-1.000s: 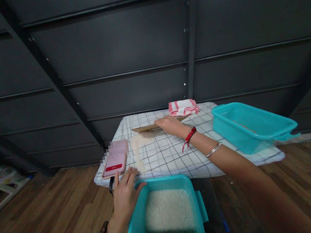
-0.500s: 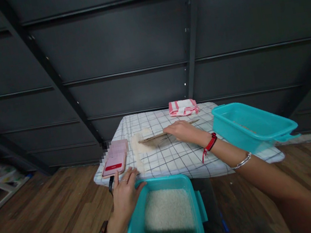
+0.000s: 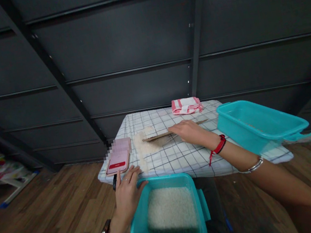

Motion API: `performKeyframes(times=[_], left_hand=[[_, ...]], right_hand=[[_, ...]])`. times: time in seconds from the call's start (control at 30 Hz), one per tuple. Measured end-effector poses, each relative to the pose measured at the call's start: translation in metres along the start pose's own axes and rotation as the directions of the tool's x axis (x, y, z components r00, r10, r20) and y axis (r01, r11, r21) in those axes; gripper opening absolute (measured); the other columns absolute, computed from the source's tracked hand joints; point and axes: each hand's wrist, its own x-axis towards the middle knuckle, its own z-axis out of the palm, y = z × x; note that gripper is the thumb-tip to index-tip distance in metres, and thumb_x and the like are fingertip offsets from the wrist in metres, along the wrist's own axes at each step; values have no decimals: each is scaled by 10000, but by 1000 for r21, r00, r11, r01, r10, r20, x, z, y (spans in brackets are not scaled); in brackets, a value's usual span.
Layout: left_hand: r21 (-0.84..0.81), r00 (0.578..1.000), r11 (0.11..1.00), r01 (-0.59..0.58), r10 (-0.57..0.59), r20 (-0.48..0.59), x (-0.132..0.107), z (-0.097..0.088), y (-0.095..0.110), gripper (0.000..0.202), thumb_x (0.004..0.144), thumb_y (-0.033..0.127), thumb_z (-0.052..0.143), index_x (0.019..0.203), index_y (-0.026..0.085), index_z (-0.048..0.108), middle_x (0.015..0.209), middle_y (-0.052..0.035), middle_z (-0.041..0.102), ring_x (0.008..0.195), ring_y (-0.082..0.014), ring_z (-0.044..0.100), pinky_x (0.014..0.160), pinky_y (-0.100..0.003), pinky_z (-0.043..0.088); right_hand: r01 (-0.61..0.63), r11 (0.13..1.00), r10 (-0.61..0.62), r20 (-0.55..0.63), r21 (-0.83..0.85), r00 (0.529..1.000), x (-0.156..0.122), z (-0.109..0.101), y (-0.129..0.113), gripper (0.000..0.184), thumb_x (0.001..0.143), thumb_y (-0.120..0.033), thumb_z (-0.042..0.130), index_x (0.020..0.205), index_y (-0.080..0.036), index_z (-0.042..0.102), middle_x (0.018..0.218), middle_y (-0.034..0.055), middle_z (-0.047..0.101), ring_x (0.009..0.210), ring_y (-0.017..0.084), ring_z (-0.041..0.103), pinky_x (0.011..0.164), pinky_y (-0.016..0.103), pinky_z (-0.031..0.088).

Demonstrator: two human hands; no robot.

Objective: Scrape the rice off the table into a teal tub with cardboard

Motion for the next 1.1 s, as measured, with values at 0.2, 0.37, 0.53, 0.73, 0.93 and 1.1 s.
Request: performKeyframes(times=[0.2, 0.37, 0.53, 0.73, 0.93, 1.1], left_hand=[[8, 1000, 1000, 5, -5, 3, 0, -2, -1, 227, 785, 205, 540, 1007, 180, 575, 1056, -95, 665, 1038, -278, 578, 967, -541, 325], [12, 1000, 1000, 3, -3, 0, 1, -1, 0, 224, 777, 185, 544, 999, 187, 580, 1047, -92, 669, 1031, -281, 585, 967, -542, 328], [4, 1000, 1000, 13, -13, 2, 2, -1, 0, 232, 767, 175, 551, 996, 184, 587, 1045, -96, 670, 1029, -285, 586, 966, -551, 326], [2, 1000, 1000, -5, 5, -19, 1, 0, -2, 234, 770, 175, 549, 1000, 200, 586, 1043, -86, 672, 1022, -277, 590, 964, -531, 330], [0, 999, 1000, -27, 27, -38, -1, 3, -3, 232, 778, 182, 547, 1008, 184, 579, 1036, -93, 674, 1013, -278, 595, 966, -549, 321], [3, 999, 1000, -10, 10, -49, -1, 5, -3, 225, 782, 180, 525, 995, 201, 594, 1033, -93, 674, 1022, -269, 591, 987, -536, 309]], right_hand=[[63, 997, -62, -25, 53, 998, -18, -18, -17, 431, 680, 34, 399, 1022, -137, 597, 904, 84, 684, 811, 175, 626, 732, 303, 476], [83, 995, -80, -53, 50, 995, -26, -30, -21, 438, 670, 31, 383, 1011, -139, 598, 892, 81, 686, 805, 171, 627, 729, 301, 482], [36, 999, -37, -99, -15, 994, -21, -30, -18, 438, 657, 43, 368, 991, -121, 600, 857, 89, 688, 752, 174, 630, 681, 291, 487], [65, 998, -65, -54, -3, 996, -28, -26, -26, 440, 663, 34, 379, 1004, -133, 601, 882, 86, 688, 776, 169, 630, 700, 290, 485], [93, 996, -93, -81, -9, 992, -38, -35, -30, 437, 676, 34, 356, 1000, -133, 596, 863, 76, 688, 758, 162, 626, 689, 282, 480], [-89, 989, 87, -18, -117, 996, -44, -39, -12, 409, 667, 19, 375, 973, -151, 586, 849, 71, 683, 706, 171, 617, 640, 279, 453]])
